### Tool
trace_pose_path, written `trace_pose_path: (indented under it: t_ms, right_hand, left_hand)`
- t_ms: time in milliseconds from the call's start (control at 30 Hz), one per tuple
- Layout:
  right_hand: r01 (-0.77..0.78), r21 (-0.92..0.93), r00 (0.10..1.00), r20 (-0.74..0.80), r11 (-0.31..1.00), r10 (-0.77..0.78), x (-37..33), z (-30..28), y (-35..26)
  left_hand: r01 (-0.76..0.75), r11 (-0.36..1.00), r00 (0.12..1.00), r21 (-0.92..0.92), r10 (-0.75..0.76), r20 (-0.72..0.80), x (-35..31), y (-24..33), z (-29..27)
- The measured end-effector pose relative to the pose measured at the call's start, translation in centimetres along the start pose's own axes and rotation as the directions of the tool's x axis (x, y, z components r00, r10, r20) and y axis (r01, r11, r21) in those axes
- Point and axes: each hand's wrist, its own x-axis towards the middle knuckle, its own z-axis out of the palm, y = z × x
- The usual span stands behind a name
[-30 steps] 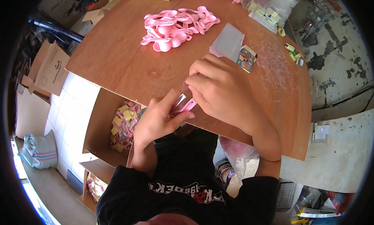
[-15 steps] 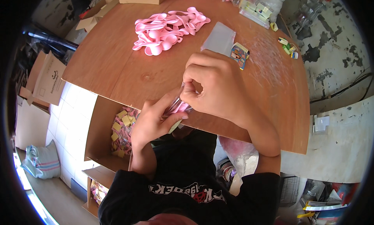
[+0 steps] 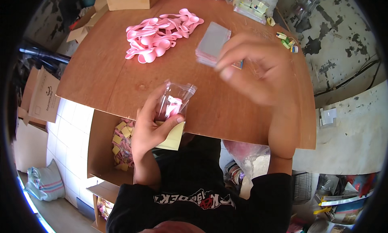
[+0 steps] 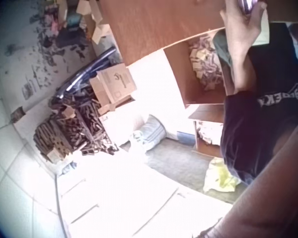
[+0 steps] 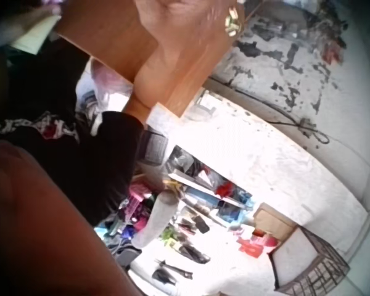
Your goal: The person packages plastic spoons by inserting paper cards and spoons into plastic bags, sealing the bags by hand, and dropping them into a box.
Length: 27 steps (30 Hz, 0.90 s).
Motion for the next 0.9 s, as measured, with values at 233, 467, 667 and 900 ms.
trace_pose_path:
  t_ms: [233, 467, 667, 900]
  right_hand:
    - [0.082, -0.448, 0.996, 0.069, 0.890, -0.056, -1.3, 6.7, -0.5]
    - [0.077, -0.487, 0.997, 0.052, 0.870, -0.059, -0.7, 7.1, 0.0]
    - [0.092, -0.515, 0.995, 0.072, 0.852, -0.064, -0.6, 7.4, -0.1]
    - [0.034, -0.467, 0.999, 0.006, 0.884, -0.035, -1.4, 7.3, 0.1]
  left_hand:
    - [0.086, 0.995, 0.993, 0.048, -0.089, 0.071, 0.1, 1.5, 0.5]
    - [0.021, 1.000, 0.996, 0.016, -0.022, 0.085, -0.2, 1.3, 1.0]
    - [0.064, 0.997, 0.991, 0.051, -0.070, 0.112, -0.3, 1.4, 0.8]
    - [-0.001, 0.996, 0.994, 0.088, -0.009, 0.111, -0.3, 1.4, 1.1]
